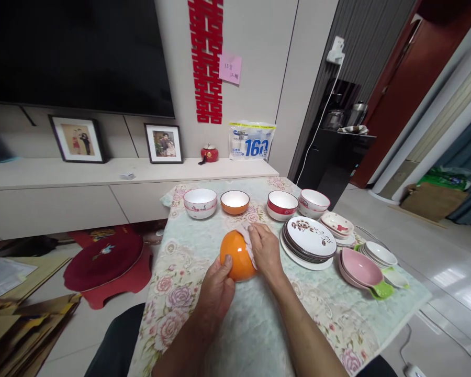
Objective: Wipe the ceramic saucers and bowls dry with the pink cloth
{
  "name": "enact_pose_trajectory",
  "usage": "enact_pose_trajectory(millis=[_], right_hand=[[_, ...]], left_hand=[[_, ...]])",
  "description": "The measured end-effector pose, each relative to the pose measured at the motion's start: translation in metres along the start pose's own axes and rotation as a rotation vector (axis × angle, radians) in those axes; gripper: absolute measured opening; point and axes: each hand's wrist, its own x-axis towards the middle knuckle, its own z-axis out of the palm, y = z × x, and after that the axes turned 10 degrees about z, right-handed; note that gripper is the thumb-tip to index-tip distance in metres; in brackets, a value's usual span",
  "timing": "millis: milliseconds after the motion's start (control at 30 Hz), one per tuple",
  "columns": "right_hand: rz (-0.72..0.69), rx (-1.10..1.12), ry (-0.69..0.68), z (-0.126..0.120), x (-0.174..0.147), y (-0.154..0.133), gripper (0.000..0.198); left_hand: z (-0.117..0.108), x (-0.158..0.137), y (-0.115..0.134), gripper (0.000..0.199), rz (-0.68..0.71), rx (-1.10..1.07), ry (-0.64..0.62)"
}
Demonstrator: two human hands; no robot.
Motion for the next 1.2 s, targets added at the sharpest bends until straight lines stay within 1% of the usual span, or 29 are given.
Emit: enact_pose_trajectory(millis=[67,167,233,267,333,400,467,533,567,600,667,767,833,933,1067,1133,1200], right_hand=[[0.035,0.003,0.042,0.003,-0.009,0.007,0.037],[0.017,-0.003,0.111,0.009,-0.038,0.012,0.042],[-0.029,-0.023,0.141,0.013,-0.060,0.011,0.043],[-0.068,-0.043,0.134,0.015,-0.069,0.010,0.044],[-0.183,-0.102,0.130,0.016,-0.080,0.008,0.049],[-0.311,-0.167,0.132,0.015,-0.080,0.004,0.056],[-0.414,-0.213,0.104,0.011,-0.071,-0.001,0.056],[-0.455,-0.226,0.036,0.007,-0.056,-0.005,0.051],[-0.436,-0.219,0.007,0.006,-0.048,-0.007,0.047],[-0.389,-0.204,-0.014,0.005,-0.039,-0.007,0.043],[-0.233,-0.147,-0.020,0.005,-0.024,-0.005,0.039],[0.030,0.007,-0.023,0.006,-0.010,0.004,0.042],[0.119,0.085,-0.032,0.006,-0.011,0.010,0.047],[0.128,0.099,0.014,0.007,-0.028,0.016,0.046],[0.088,0.046,0.105,0.011,-0.061,0.016,0.048],[0.085,0.056,0.102,0.011,-0.069,0.017,0.050],[0.129,0.132,0.060,0.004,-0.066,0.018,0.052]], left_hand=[[-0.001,0.002,0.001,0.036,0.019,0.003,0.027],[-0.002,0.004,0.004,0.034,0.029,-0.016,0.043],[-0.002,0.005,0.005,0.034,0.021,-0.029,0.048],[-0.002,0.005,0.005,0.034,0.016,-0.032,0.049],[-0.001,0.005,0.006,0.033,0.012,-0.043,0.050],[0.000,0.005,0.007,0.031,0.007,-0.068,0.047],[0.001,0.004,0.007,0.030,-0.005,-0.084,0.044],[0.001,0.003,0.005,0.031,-0.010,-0.076,0.036],[0.000,0.003,0.004,0.031,-0.008,-0.064,0.029],[0.000,0.002,0.003,0.032,-0.002,-0.048,0.021],[0.000,0.001,0.002,0.035,0.021,-0.013,0.003],[0.002,-0.001,0.002,0.041,0.079,0.024,0.002],[0.003,-0.001,0.003,0.043,0.118,0.037,0.009],[0.004,0.000,0.004,0.043,0.119,0.028,0.011],[0.003,0.002,0.004,0.041,0.044,-0.017,0.021],[0.002,0.002,0.005,0.042,0.012,-0.022,0.022],[0.001,0.002,0.006,0.044,-0.009,-0.026,-0.005]])
